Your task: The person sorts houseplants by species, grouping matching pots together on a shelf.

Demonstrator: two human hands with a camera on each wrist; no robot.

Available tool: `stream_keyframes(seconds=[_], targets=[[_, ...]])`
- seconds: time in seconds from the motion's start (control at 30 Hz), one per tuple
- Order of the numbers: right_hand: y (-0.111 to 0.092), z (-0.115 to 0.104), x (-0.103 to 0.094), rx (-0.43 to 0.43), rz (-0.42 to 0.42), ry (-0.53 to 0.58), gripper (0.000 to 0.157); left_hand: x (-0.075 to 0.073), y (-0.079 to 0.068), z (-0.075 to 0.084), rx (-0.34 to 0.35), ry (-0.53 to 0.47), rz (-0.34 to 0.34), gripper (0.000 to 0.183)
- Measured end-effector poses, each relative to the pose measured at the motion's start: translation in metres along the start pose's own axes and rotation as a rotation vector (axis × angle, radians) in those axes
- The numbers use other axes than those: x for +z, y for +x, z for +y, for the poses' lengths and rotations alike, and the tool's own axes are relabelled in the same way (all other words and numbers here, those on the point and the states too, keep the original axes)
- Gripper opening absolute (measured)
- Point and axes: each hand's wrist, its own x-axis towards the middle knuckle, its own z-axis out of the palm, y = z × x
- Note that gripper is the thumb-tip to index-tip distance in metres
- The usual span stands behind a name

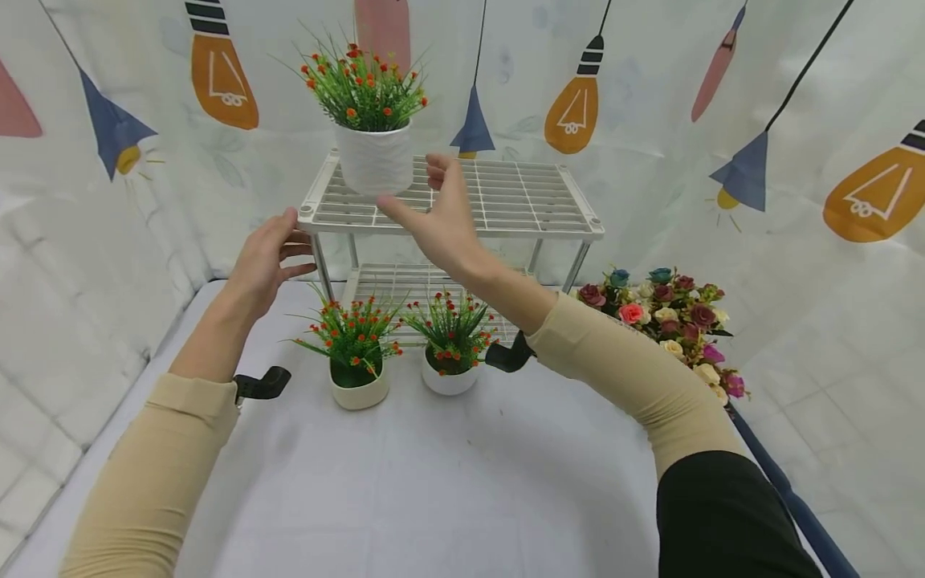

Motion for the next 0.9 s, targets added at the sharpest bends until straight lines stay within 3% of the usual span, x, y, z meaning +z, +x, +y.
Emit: stream_keyframes(seconds=[0.2,0.43,0.6,0.77,0.9], targets=[[-0.036,0.000,-0.021,-0.020,-0.084,0.039,0.079,0.000,0.003,0.005,-0.055,0.052,0.006,0.048],[-0.071,0.013,-0.046,0.007,-0.112,0.045,0.076,0.002,0.002,0.010,-0.067,0.112,0.003,0.049],[-0.094,0.030,-0.062,0.038,-0.077,0.056,0.072,0.002,0.003,0.010,-0.078,0.158,-0.009,0.057],[-0.115,0.055,-0.076,0.140,-0.025,0.104,0.066,0.000,0.004,0.010,-0.087,0.176,-0.035,0.070],[-0.129,0.080,-0.081,0.226,0.038,0.133,0.061,-0.001,0.004,0.010,-0.077,0.152,-0.046,0.069]])
